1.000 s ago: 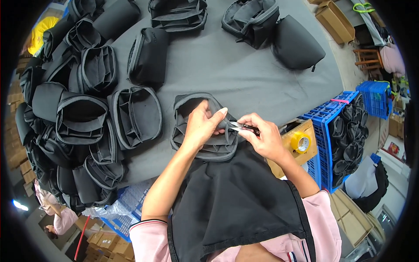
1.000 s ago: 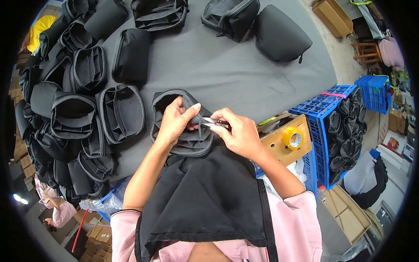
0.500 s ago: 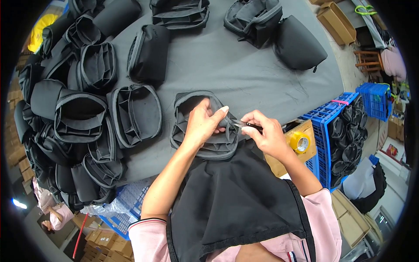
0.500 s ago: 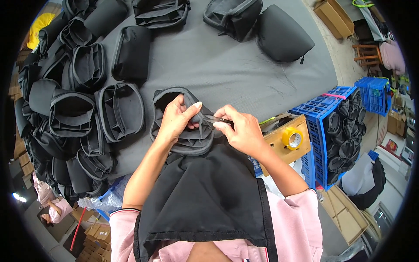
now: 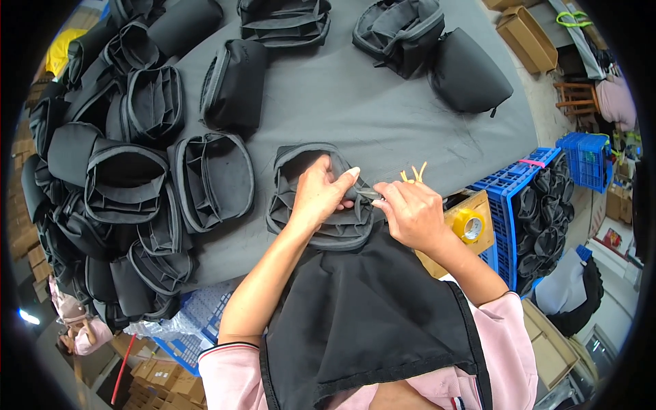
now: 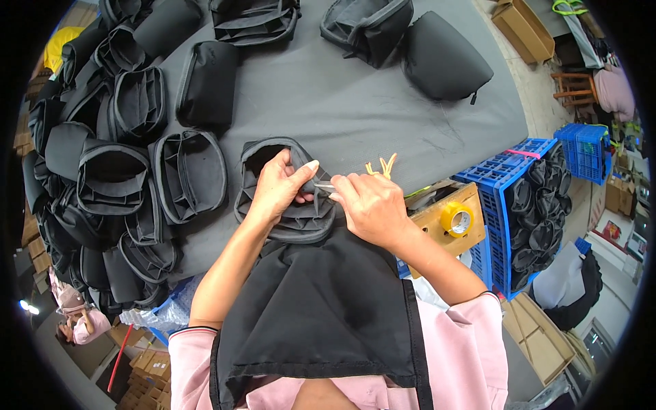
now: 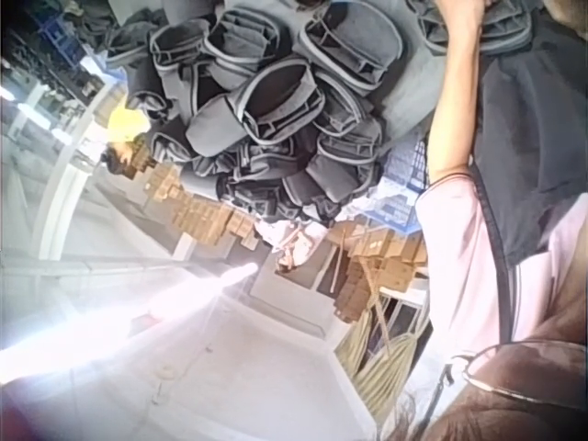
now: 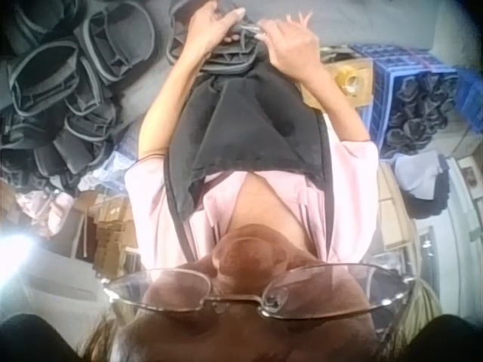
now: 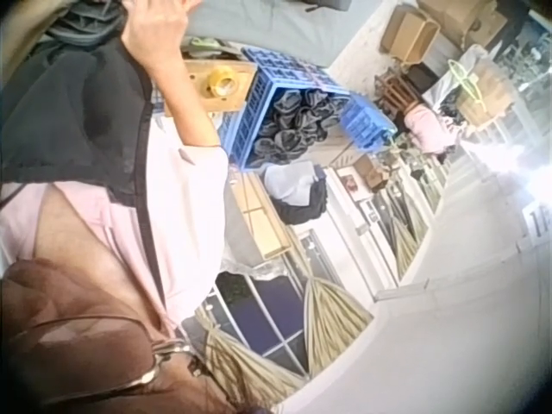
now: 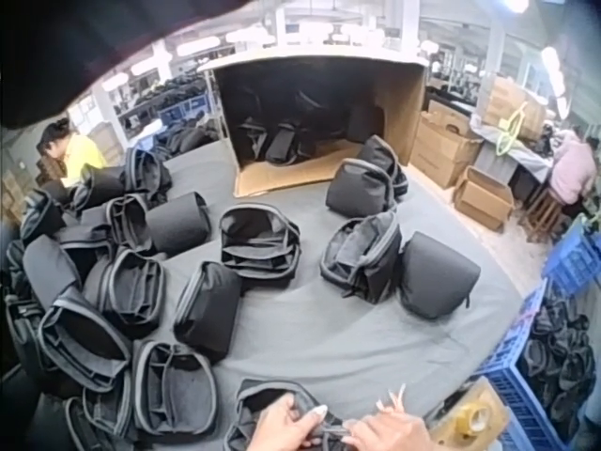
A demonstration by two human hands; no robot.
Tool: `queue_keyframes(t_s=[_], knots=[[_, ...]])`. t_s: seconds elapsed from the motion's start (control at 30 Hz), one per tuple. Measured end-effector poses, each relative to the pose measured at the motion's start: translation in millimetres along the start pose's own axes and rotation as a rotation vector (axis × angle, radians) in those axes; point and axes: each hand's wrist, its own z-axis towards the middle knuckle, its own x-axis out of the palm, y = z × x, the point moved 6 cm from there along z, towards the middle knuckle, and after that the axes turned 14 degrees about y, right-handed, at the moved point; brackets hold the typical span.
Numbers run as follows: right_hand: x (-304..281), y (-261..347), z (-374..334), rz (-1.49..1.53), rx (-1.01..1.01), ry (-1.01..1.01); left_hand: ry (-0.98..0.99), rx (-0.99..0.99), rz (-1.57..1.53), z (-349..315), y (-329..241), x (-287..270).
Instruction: Trim excess thread and sort padded black industrial components in a factory setting.
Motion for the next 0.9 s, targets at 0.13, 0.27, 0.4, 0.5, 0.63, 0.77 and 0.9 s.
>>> queue_keyframes(t_s=[0.13, 0.27, 0.4, 0.5, 0.63, 0.77, 0.9], knots=[[3, -3, -4, 0.014, 0.053, -0.015, -0.005, -0.019, 0.018, -1, -4, 0], [12, -16, -19, 0.541, 0.310, -0.142, -0.067, 0.010, 0.031, -1, -2, -5], [50, -29, -27, 1.159, 0.496, -0.308, -0.104, 0.053, 0.244, -5, 2, -5], [92, -53, -32, 1.057, 0.646, -0.068, -0.131, 0.314, 0.997, -27, -35, 18], [103, -49, -27, 1.307, 0.667, -0.169, -0.073, 0.258, 1.179, -27, -32, 32], [105, -49, -30, 1.333, 0.717, -0.237, -0.056, 0.317, 1.185, -34, -30, 40], [101, -50, -23, 1.177, 0.638, -0.228, -0.099, 0.283, 1.158, -28, -23, 36]])
